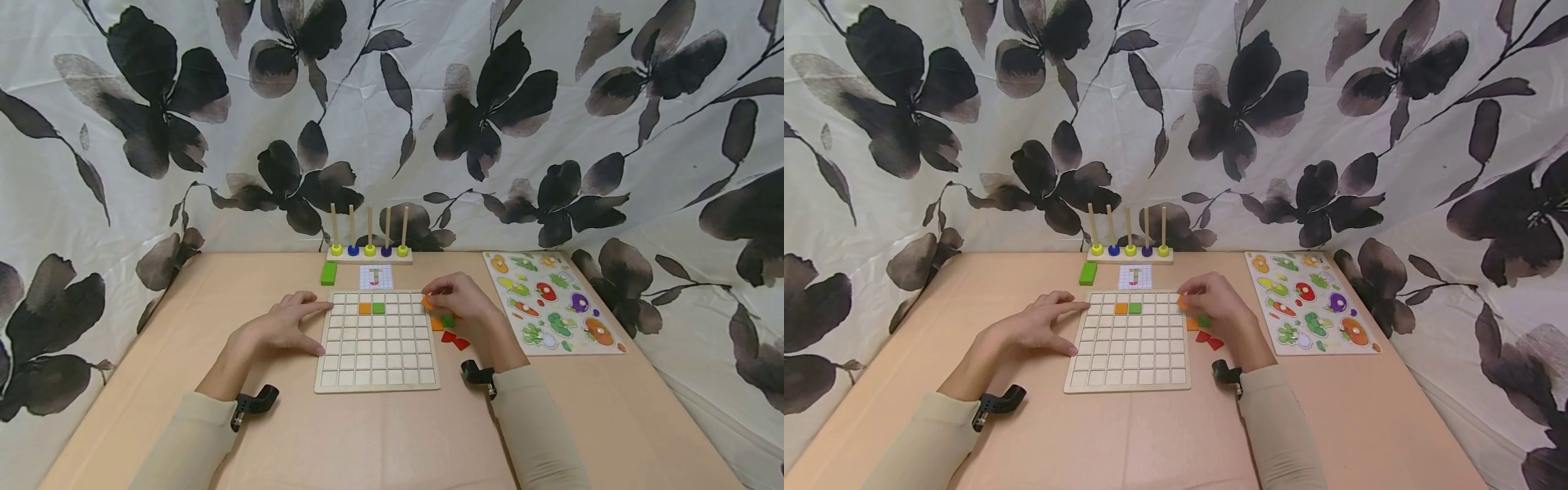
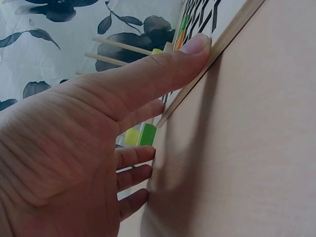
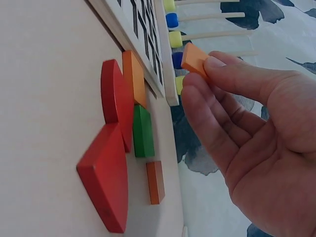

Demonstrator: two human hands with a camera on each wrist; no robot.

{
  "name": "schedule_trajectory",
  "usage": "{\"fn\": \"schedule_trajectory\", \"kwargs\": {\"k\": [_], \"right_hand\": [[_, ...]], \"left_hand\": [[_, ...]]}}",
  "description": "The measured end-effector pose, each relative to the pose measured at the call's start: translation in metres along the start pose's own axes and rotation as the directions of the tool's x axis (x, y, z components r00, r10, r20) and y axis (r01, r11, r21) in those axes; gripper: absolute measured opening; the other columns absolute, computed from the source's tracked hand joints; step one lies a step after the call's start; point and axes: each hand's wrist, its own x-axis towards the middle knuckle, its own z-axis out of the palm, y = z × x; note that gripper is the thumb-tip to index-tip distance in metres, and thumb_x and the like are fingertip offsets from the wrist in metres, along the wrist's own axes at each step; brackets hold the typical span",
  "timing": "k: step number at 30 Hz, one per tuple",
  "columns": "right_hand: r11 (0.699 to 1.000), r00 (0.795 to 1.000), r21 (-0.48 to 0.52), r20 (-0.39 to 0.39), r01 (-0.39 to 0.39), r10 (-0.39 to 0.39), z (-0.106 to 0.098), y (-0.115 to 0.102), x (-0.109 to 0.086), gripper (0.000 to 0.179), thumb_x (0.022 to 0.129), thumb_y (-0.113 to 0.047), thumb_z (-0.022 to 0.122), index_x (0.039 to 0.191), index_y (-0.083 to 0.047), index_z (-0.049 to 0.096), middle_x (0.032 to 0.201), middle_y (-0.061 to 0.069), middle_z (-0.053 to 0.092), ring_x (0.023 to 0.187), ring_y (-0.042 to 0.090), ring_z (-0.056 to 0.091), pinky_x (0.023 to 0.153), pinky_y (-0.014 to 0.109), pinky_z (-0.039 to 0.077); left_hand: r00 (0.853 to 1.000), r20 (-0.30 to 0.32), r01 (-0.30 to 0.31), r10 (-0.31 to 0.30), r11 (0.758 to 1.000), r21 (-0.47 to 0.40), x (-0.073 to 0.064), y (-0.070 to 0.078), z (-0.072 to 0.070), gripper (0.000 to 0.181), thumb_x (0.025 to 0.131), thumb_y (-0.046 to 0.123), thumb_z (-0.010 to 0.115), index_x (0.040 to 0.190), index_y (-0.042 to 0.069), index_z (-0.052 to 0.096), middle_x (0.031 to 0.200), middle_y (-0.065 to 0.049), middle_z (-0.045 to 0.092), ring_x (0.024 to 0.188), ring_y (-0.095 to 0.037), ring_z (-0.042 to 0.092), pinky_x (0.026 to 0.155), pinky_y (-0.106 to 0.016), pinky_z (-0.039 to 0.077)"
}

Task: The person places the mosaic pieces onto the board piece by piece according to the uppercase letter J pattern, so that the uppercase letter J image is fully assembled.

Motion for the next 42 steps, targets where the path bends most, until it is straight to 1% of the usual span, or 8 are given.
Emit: {"fn": "schedule_trajectory", "kwargs": {"k": [4, 9, 14, 18, 24, 28, 32, 42], "right_hand": [[0.999, 0.999, -0.002, -0.005, 0.035, -0.035, 0.003, -0.001, 0.002, 0.025, 0.098, -0.014, 0.073, 0.121, -0.006, 0.076, 0.102, 0.007, 0.070, 0.092, 0.026, 0.058, 0.080, 0.031, 0.050], [0.997, 0.998, 0.041, 0.003, 0.066, -0.066, 0.006, 0.000, 0.005, 0.028, 0.097, -0.011, 0.074, 0.123, -0.003, 0.074, 0.103, 0.009, 0.068, 0.093, 0.027, 0.059, 0.077, 0.028, 0.052], [0.995, 0.997, 0.066, 0.000, 0.073, -0.074, 0.012, -0.003, 0.007, 0.028, 0.096, -0.009, 0.075, 0.123, -0.003, 0.074, 0.102, 0.009, 0.067, 0.093, 0.028, 0.061, 0.080, 0.029, 0.054], [0.992, 0.997, 0.095, 0.002, 0.078, -0.079, 0.016, -0.006, 0.007, 0.028, 0.096, -0.008, 0.074, 0.123, -0.004, 0.073, 0.103, 0.009, 0.067, 0.092, 0.028, 0.062, 0.079, 0.029, 0.054], [0.991, 0.999, 0.127, -0.018, 0.048, -0.046, 0.024, -0.011, 0.008, 0.024, 0.095, -0.011, 0.076, 0.119, -0.009, 0.075, 0.102, 0.007, 0.068, 0.094, 0.026, 0.062, 0.077, 0.028, 0.054], [0.989, 0.997, 0.125, -0.034, 0.076, -0.072, 0.031, -0.014, 0.010, 0.022, 0.094, -0.011, 0.077, 0.117, -0.009, 0.075, 0.101, 0.007, 0.070, 0.092, 0.024, 0.061, 0.079, 0.026, 0.054], [0.986, 0.994, 0.125, -0.029, 0.110, -0.108, 0.038, -0.016, 0.013, 0.023, 0.094, -0.009, 0.077, 0.117, -0.005, 0.075, 0.100, 0.009, 0.069, 0.089, 0.022, 0.061, 0.077, 0.024, 0.056], [0.989, 0.992, 0.080, -0.019, 0.123, -0.122, 0.047, -0.022, 0.016, 0.022, 0.093, -0.006, 0.076, 0.115, 0.000, 0.075, 0.093, 0.008, 0.069, 0.083, 0.019, 0.060, 0.072, 0.023, 0.053]], "left_hand": [[1.000, 0.002, -0.004, 0.004, 1.000, 0.000, 0.000, 0.000, 0.000, 0.098, 0.072, 0.056, 0.089, 0.155, 0.022, 0.050, 0.159, -0.022, 0.034, 0.143, -0.045, 0.032, 0.112, -0.069, 0.033], [1.000, 0.005, -0.003, 0.003, 1.000, -0.001, 0.000, 0.000, -0.001, 0.098, 0.073, 0.056, 0.089, 0.156, 0.022, 0.050, 0.159, -0.022, 0.034, 0.143, -0.045, 0.032, 0.111, -0.070, 0.033], [1.000, 0.000, -0.005, 0.005, 1.000, 0.002, 0.000, -0.001, 0.000, 0.099, 0.072, 0.057, 0.089, 0.155, 0.022, 0.050, 0.159, -0.022, 0.034, 0.142, -0.044, 0.033, 0.111, -0.069, 0.033], [1.000, -0.003, 0.001, -0.001, 1.000, 0.006, 0.002, -0.002, 0.001, 0.099, 0.071, 0.059, 0.089, 0.156, 0.024, 0.050, 0.159, -0.021, 0.035, 0.142, -0.043, 0.033, 0.111, -0.069, 0.034], [1.000, 0.003, 0.018, -0.018, 1.000, 0.001, 0.002, -0.002, 0.002, 0.100, 0.071, 0.059, 0.089, 0.156, 0.024, 0.049, 0.160, -0.021, 0.034, 0.144, -0.044, 0.032, 0.112, -0.070, 0.033], [1.000, 0.001, 0.017, -0.017, 1.000, 0.000, 0.001, -0.001, 0.001, 0.099, 0.071, 0.058, 0.089, 0.156, 0.024, 0.050, 0.160, -0.021, 0.034, 0.144, -0.044, 0.032, 0.112, -0.070, 0.033], [1.000, -0.005, 0.007, -0.007, 1.000, -0.002, 0.000, 0.000, 0.001, 0.098, 0.072, 0.057, 0.090, 0.155, 0.025, 0.050, 0.159, -0.021, 0.035, 0.143, -0.043, 0.033, 0.112, -0.069, 0.033], [1.000, -0.005, 0.006, -0.006, 1.000, -0.002, 0.000, 0.000, 0.001, 0.097, 0.072, 0.057, 0.090, 0.155, 0.024, 0.051, 0.159, -0.021, 0.034, 0.144, -0.043, 0.032, 0.112, -0.069, 0.033]]}}
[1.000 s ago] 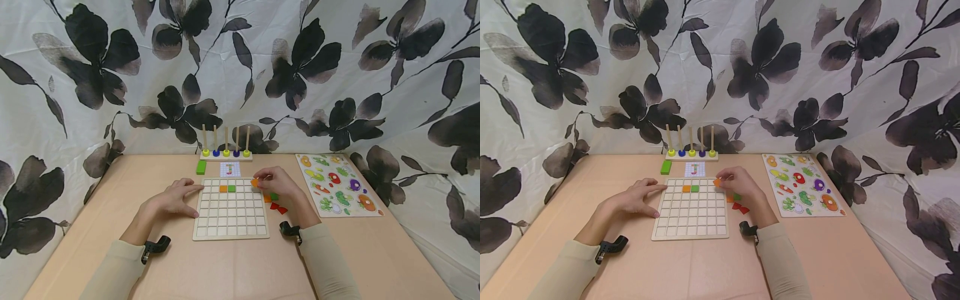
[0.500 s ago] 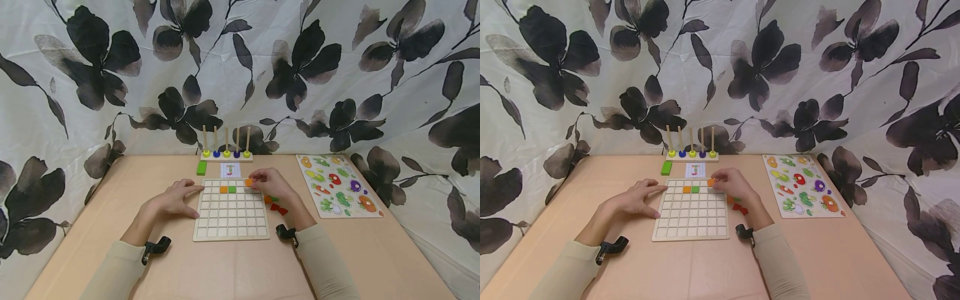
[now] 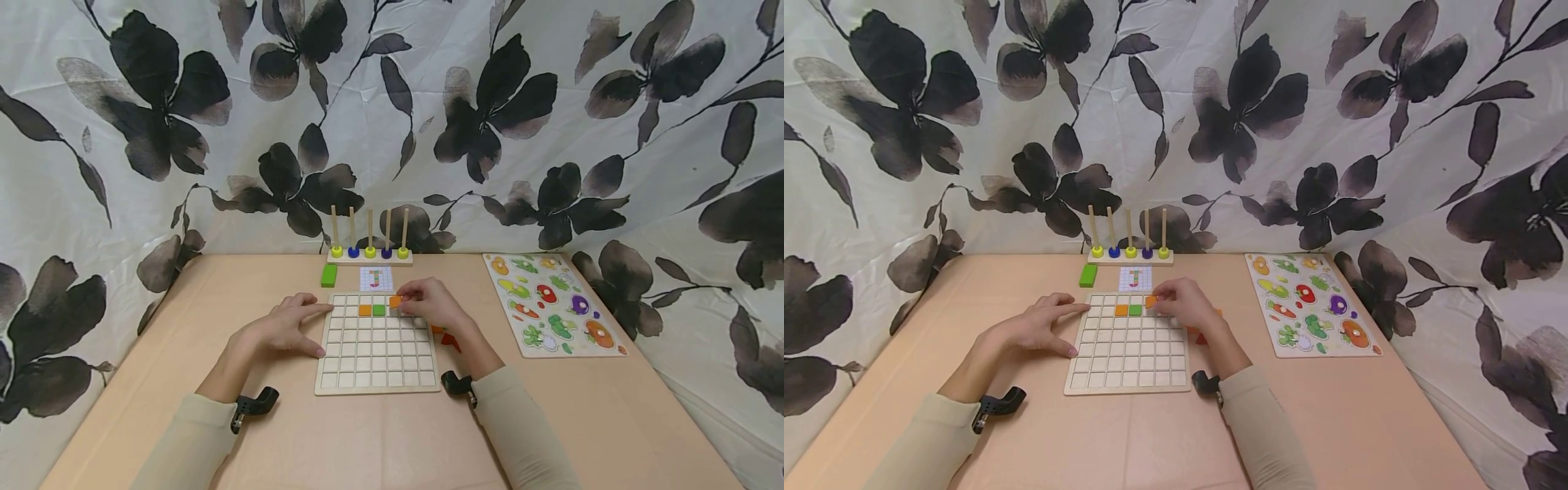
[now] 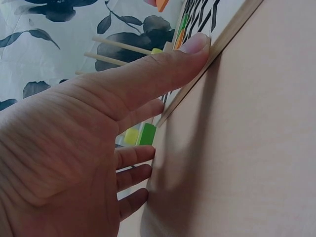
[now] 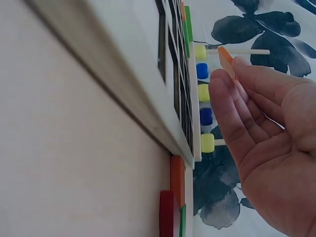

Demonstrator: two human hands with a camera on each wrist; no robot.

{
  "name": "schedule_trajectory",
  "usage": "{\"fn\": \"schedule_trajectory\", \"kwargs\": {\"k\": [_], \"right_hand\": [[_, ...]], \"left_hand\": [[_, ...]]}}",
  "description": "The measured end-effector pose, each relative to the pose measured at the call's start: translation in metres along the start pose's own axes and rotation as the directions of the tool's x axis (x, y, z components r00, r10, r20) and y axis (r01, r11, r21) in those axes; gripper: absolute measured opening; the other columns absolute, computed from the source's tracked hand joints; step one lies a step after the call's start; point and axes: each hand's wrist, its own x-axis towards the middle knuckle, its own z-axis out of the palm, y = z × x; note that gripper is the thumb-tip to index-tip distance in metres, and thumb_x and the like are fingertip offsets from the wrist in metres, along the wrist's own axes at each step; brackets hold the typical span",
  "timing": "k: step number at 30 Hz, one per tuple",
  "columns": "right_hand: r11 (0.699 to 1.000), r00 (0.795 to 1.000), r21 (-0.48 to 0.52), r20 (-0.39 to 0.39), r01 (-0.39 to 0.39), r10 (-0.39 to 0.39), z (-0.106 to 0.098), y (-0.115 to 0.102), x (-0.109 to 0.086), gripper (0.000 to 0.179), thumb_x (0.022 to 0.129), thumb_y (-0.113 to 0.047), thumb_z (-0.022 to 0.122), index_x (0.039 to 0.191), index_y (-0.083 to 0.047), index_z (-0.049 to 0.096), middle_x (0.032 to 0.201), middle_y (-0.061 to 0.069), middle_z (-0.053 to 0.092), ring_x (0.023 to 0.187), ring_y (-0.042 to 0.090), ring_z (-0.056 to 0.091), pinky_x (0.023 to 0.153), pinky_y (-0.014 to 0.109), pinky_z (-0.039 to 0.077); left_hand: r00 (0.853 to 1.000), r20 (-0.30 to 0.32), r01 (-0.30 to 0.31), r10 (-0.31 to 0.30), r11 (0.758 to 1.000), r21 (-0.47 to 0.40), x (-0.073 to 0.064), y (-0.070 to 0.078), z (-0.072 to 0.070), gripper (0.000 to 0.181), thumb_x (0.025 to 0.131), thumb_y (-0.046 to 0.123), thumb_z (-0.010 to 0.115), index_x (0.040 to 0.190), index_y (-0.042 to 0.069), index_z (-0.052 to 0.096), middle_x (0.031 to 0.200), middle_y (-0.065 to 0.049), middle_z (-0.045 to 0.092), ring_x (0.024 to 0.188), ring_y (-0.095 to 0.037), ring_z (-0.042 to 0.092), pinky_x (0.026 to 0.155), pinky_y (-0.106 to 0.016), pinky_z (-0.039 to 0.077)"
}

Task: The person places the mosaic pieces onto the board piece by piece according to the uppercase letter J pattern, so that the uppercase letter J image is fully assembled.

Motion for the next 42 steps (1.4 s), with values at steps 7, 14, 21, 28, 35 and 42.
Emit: {"fn": "schedule_trajectory", "kwargs": {"k": [7, 14, 21, 28, 35, 42], "right_hand": [[1.000, 1.000, -0.024, 0.008, 0.004, -0.004, 0.003, 0.003, 0.003, 0.023, 0.093, -0.007, 0.077, 0.115, -0.001, 0.076, 0.094, 0.008, 0.071, 0.083, 0.017, 0.062, 0.074, 0.025, 0.052], [0.999, 0.999, -0.048, 0.023, -0.023, 0.024, 0.003, 0.007, 0.004, 0.023, 0.092, -0.010, 0.079, 0.114, -0.003, 0.076, 0.096, 0.006, 0.071, 0.085, 0.018, 0.061, 0.075, 0.025, 0.051], [0.994, 0.999, -0.102, 0.037, -0.025, 0.029, 0.005, 0.011, 0.006, 0.021, 0.092, -0.011, 0.079, 0.112, -0.004, 0.076, 0.094, 0.004, 0.071, 0.084, 0.017, 0.061, 0.077, 0.028, 0.052], [0.985, 0.998, -0.170, 0.042, -0.033, 0.041, 0.008, 0.014, 0.006, 0.021, 0.092, -0.011, 0.079, 0.112, -0.004, 0.076, 0.093, 0.003, 0.071, 0.083, 0.015, 0.060, 0.077, 0.026, 0.051], [0.976, 0.997, -0.213, 0.062, -0.030, 0.045, 0.007, 0.010, 0.006, 0.022, 0.093, -0.012, 0.079, 0.114, -0.005, 0.075, 0.093, 0.003, 0.071, 0.083, 0.015, 0.060, 0.077, 0.027, 0.051], [0.967, 0.996, -0.252, 0.070, -0.029, 0.048, 0.007, 0.010, 0.007, 0.024, 0.093, -0.014, 0.079, 0.116, -0.006, 0.076, 0.095, 0.002, 0.072, 0.084, 0.015, 0.060, 0.078, 0.027, 0.051]], "left_hand": [[1.000, 0.000, -0.018, 0.018, 1.000, 0.011, 0.000, 0.001, -0.001, 0.098, 0.073, 0.057, 0.089, 0.156, 0.022, 0.049, 0.158, -0.022, 0.035, 0.142, -0.044, 0.033, 0.112, -0.068, 0.032], [1.000, 0.000, -0.006, 0.006, 1.000, 0.011, 0.000, 0.001, -0.001, 0.098, 0.072, 0.057, 0.090, 0.155, 0.024, 0.050, 0.158, -0.022, 0.035, 0.142, -0.044, 0.033, 0.112, -0.068, 0.033], [1.000, 0.000, -0.002, 0.002, 1.000, 0.007, 0.000, 0.001, -0.001, 0.098, 0.072, 0.058, 0.090, 0.155, 0.024, 0.050, 0.158, -0.021, 0.036, 0.142, -0.043, 0.034, 0.112, -0.068, 0.033], [1.000, 0.006, 0.001, -0.001, 1.000, 0.004, 0.000, 0.002, 0.000, 0.098, 0.072, 0.057, 0.089, 0.156, 0.024, 0.050, 0.158, -0.021, 0.035, 0.142, -0.044, 0.033, 0.112, -0.069, 0.033], [1.000, 0.002, 0.003, -0.003, 1.000, 0.002, 0.000, 0.001, 0.000, 0.098, 0.072, 0.057, 0.090, 0.155, 0.024, 0.050, 0.158, -0.021, 0.035, 0.142, -0.044, 0.034, 0.112, -0.069, 0.034], [1.000, 0.001, -0.002, 0.002, 1.000, 0.006, 0.000, 0.000, 0.000, 0.098, 0.072, 0.058, 0.089, 0.155, 0.024, 0.050, 0.158, -0.021, 0.035, 0.142, -0.044, 0.033, 0.112, -0.069, 0.033]]}}
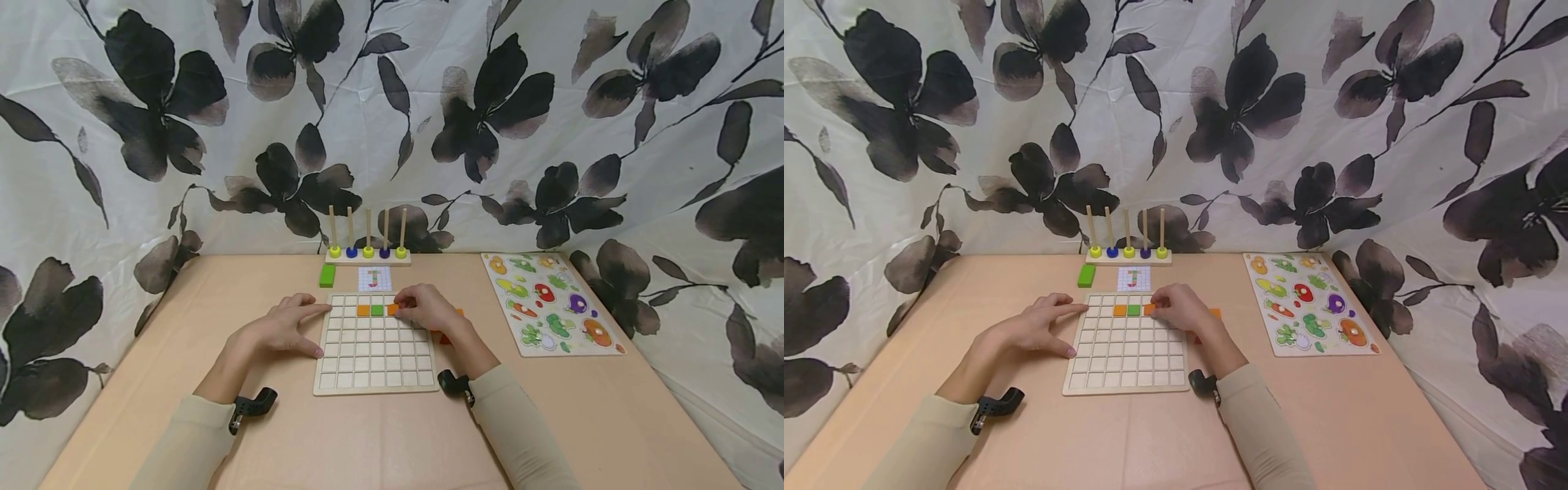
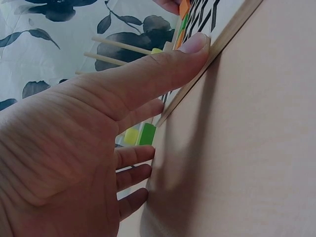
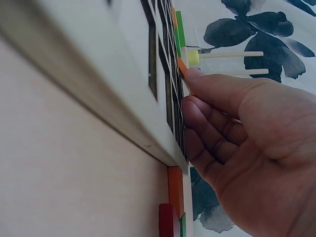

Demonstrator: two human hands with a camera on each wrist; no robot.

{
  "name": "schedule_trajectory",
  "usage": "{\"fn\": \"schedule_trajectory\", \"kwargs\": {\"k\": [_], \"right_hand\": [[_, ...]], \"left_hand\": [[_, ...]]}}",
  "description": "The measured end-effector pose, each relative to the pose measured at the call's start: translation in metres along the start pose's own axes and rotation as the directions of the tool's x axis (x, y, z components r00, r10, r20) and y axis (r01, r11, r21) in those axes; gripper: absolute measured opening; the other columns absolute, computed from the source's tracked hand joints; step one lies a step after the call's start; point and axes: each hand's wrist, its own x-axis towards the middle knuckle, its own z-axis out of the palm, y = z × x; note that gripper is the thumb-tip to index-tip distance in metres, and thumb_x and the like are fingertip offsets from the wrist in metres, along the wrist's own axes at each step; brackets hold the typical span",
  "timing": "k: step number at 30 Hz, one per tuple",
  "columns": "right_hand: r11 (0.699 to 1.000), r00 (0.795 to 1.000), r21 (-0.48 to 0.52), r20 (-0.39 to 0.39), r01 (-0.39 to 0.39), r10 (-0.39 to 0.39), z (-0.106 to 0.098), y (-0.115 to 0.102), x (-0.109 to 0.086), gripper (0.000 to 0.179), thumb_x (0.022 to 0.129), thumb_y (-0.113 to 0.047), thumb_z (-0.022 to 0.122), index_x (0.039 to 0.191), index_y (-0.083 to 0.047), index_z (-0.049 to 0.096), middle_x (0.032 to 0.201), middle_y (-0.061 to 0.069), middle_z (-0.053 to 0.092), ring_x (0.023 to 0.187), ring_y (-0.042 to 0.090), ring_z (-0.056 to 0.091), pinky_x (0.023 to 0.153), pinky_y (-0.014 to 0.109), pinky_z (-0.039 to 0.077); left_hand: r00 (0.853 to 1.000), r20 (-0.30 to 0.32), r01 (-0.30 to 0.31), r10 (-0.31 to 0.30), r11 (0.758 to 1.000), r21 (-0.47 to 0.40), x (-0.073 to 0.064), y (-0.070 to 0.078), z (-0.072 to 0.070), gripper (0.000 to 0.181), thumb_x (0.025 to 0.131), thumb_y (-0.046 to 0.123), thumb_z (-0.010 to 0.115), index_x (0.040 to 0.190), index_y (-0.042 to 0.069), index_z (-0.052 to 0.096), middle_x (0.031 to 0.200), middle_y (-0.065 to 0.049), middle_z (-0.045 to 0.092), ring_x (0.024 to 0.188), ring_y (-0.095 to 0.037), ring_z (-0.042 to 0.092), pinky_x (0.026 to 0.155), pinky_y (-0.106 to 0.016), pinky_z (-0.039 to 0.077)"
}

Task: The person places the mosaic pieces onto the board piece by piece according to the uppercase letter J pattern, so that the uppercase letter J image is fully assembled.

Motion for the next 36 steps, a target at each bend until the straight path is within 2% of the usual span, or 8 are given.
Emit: {"fn": "schedule_trajectory", "kwargs": {"k": [14, 36], "right_hand": [[1.000, 1.000, -0.006, -0.018, -0.018, 0.018, 0.0014, -0.0032, -0.0001, 0.020, 0.093, -0.014, 0.079, 0.111, -0.007, 0.075, 0.092, 0.001, 0.069, 0.084, 0.016, 0.059, 0.079, 0.028, 0.050], [0.999, 1.000, -0.031, -0.004, -0.030, 0.030, 0.0064, -0.0019, 0.0035, 0.022, 0.092, -0.015, 0.080, 0.113, -0.009, 0.076, 0.090, 0.000, 0.065, 0.084, 0.018, 0.056, 0.076, 0.029, 0.047]], "left_hand": [[1.000, 0.001, 0.013, -0.013, 1.000, -0.008, 0.0006, 0.0022, -0.0002, 0.099, 0.072, 0.058, 0.089, 0.156, 0.024, 0.049, 0.159, -0.021, 0.034, 0.143, -0.044, 0.034, 0.112, -0.069, 0.032], [1.000, -0.007, -0.009, 0.009, 1.000, 0.002, 0.0002, -0.0008, -0.0001, 0.098, 0.072, 0.058, 0.090, 0.155, 0.023, 0.050, 0.157, -0.021, 0.037, 0.141, -0.043, 0.034, 0.112, -0.068, 0.033]]}}
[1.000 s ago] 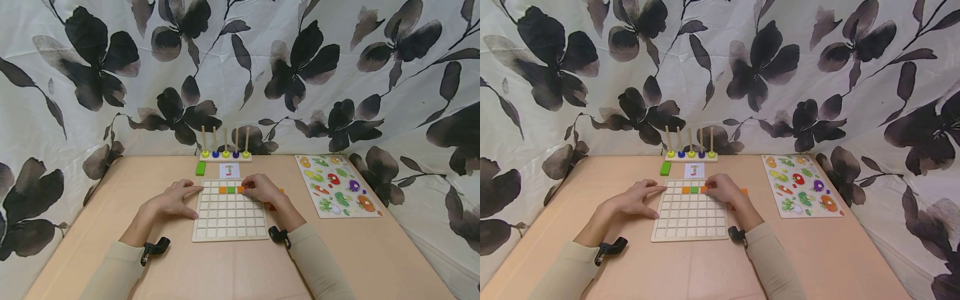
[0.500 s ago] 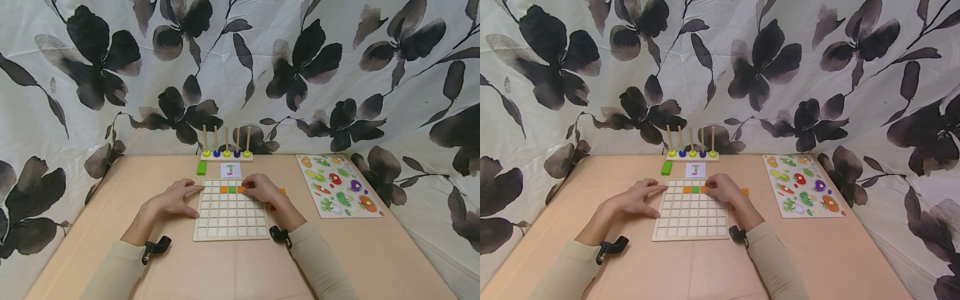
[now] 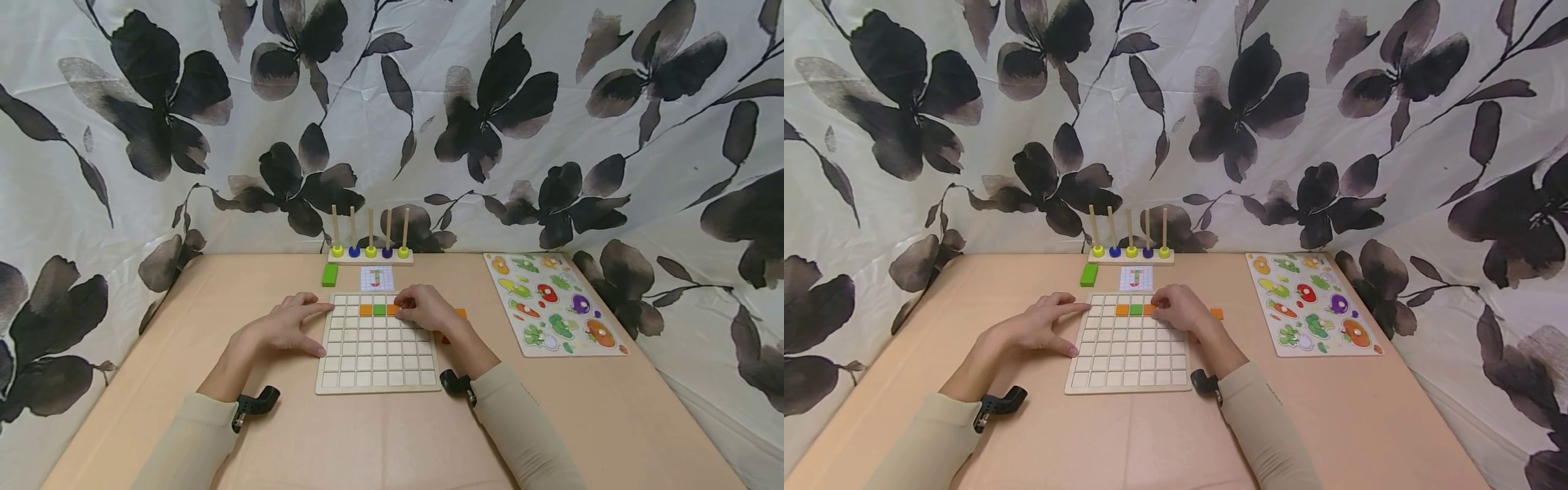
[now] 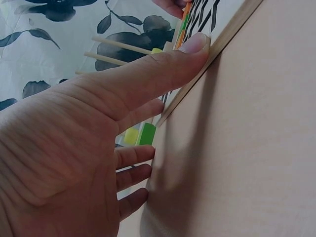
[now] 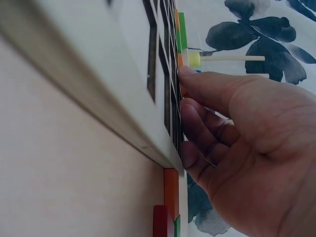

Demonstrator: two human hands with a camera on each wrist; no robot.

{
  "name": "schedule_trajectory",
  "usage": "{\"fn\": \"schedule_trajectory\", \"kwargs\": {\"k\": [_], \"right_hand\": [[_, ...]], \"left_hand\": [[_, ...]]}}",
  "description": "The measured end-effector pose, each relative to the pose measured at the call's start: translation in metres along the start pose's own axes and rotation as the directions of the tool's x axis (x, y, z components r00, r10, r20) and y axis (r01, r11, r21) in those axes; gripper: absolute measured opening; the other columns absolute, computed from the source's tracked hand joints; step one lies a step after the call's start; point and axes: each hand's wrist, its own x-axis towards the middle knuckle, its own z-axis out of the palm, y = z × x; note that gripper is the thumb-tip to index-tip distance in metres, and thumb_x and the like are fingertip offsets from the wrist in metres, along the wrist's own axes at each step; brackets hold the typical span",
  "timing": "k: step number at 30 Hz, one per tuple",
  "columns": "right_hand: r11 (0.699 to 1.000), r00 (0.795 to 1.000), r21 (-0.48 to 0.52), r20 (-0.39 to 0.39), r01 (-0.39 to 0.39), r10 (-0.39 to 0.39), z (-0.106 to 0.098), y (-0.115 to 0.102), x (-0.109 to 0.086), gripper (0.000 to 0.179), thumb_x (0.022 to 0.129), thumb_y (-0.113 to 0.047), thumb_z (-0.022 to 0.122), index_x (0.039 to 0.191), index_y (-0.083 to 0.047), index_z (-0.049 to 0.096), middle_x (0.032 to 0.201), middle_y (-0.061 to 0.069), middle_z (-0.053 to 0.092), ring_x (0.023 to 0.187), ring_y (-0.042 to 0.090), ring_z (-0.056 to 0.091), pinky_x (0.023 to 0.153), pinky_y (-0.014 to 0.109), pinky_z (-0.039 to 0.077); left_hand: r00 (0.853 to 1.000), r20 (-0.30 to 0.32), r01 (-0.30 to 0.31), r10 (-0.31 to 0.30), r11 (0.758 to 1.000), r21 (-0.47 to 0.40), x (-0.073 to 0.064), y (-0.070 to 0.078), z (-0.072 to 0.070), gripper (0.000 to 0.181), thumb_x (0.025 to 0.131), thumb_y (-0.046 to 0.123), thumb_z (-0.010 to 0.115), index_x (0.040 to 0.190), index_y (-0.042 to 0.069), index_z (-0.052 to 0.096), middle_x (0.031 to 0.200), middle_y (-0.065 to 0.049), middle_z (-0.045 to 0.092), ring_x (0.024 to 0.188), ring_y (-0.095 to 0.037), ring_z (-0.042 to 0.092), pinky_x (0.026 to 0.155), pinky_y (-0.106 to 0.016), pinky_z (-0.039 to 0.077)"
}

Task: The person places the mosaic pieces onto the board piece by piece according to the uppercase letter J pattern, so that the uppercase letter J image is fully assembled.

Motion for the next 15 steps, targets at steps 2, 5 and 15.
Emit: {"fn": "schedule_trajectory", "kwargs": {"k": [2, 5, 15], "right_hand": [[1.000, 1.000, 0.003, -0.002, 0.002, -0.002, 0.0003, -0.0001, -0.0005, 0.022, 0.092, -0.015, 0.080, 0.113, -0.009, 0.076, 0.090, 0.000, 0.066, 0.084, 0.018, 0.057, 0.077, 0.029, 0.047], [1.000, 1.000, 0.013, -0.010, 0.004, -0.004, 0.0007, 0.0003, -0.0017, 0.024, 0.092, -0.015, 0.081, 0.114, -0.008, 0.077, 0.091, 0.000, 0.066, 0.084, 0.018, 0.057, 0.077, 0.029, 0.047], [0.998, 1.000, 0.057, -0.018, 0.014, -0.013, 0.0008, -0.0002, -0.0052, 0.028, 0.092, -0.014, 0.080, 0.119, -0.009, 0.076, 0.093, 0.001, 0.067, 0.086, 0.019, 0.057, 0.077, 0.030, 0.048]], "left_hand": [[1.000, 0.000, -0.001, 0.001, 1.000, 0.000, 0.0000, 0.0002, 0.0000, 0.098, 0.072, 0.058, 0.090, 0.155, 0.023, 0.050, 0.157, -0.021, 0.037, 0.141, -0.043, 0.034, 0.111, -0.068, 0.033], [1.000, 0.001, 0.000, 0.000, 1.000, -0.001, 0.0000, 0.0006, 0.0000, 0.098, 0.072, 0.057, 0.090, 0.155, 0.023, 0.050, 0.157, -0.021, 0.036, 0.141, -0.043, 0.034, 0.112, -0.068, 0.033], [1.000, 0.002, 0.010, -0.010, 1.000, -0.009, -0.0008, 0.0012, 0.0001, 0.098, 0.072, 0.057, 0.089, 0.155, 0.024, 0.050, 0.159, -0.022, 0.035, 0.143, -0.044, 0.033, 0.112, -0.070, 0.033]]}}
